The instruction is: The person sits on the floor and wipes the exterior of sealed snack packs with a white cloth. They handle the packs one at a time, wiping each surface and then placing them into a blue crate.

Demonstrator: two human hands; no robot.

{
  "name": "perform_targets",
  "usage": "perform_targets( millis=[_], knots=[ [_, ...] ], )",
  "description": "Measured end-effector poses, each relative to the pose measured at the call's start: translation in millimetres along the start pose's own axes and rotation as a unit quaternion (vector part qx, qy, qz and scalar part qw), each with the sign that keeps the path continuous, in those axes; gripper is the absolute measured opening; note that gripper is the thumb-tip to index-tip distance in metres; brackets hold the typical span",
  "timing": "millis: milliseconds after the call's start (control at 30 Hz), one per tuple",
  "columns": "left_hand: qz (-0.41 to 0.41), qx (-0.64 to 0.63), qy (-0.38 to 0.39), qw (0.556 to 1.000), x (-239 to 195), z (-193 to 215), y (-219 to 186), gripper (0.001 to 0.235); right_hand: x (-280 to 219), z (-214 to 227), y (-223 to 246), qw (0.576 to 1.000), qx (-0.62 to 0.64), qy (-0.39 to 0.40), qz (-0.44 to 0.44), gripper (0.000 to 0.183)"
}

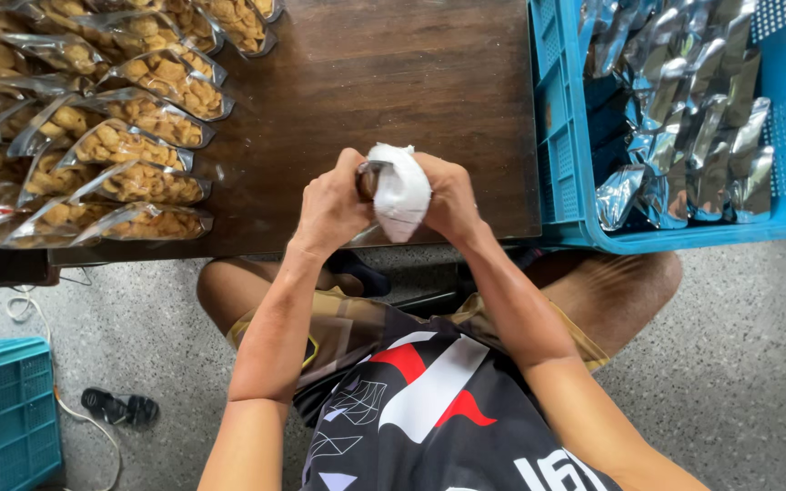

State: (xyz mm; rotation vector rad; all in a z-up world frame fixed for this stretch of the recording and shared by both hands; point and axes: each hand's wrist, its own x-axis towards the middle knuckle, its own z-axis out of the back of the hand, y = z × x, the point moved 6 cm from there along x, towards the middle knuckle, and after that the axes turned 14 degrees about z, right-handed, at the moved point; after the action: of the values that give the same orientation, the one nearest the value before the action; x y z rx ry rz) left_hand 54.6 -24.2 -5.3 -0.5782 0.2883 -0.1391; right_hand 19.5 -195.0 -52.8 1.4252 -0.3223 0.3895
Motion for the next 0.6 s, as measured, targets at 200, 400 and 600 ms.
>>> perform_targets(
  millis=[200,400,600],
  knots=[
    [-0.023,0.034,0.047,0.998,2,-16,-12,0.049,-7,2,22,0.995,-0.093,0.032,-0.017,0.027],
    [0.025,-0.091,0.081,0.992,17,-11,-4,0.055,-17,18,-18,0.979,0.181,-0.055,-0.07,0.041],
    [-0.023,-0.338,-0.008,0.941,33,1,7,0.05,-46,-1,-60,0.972,0.172,-0.058,-0.152,0.038]
  ],
)
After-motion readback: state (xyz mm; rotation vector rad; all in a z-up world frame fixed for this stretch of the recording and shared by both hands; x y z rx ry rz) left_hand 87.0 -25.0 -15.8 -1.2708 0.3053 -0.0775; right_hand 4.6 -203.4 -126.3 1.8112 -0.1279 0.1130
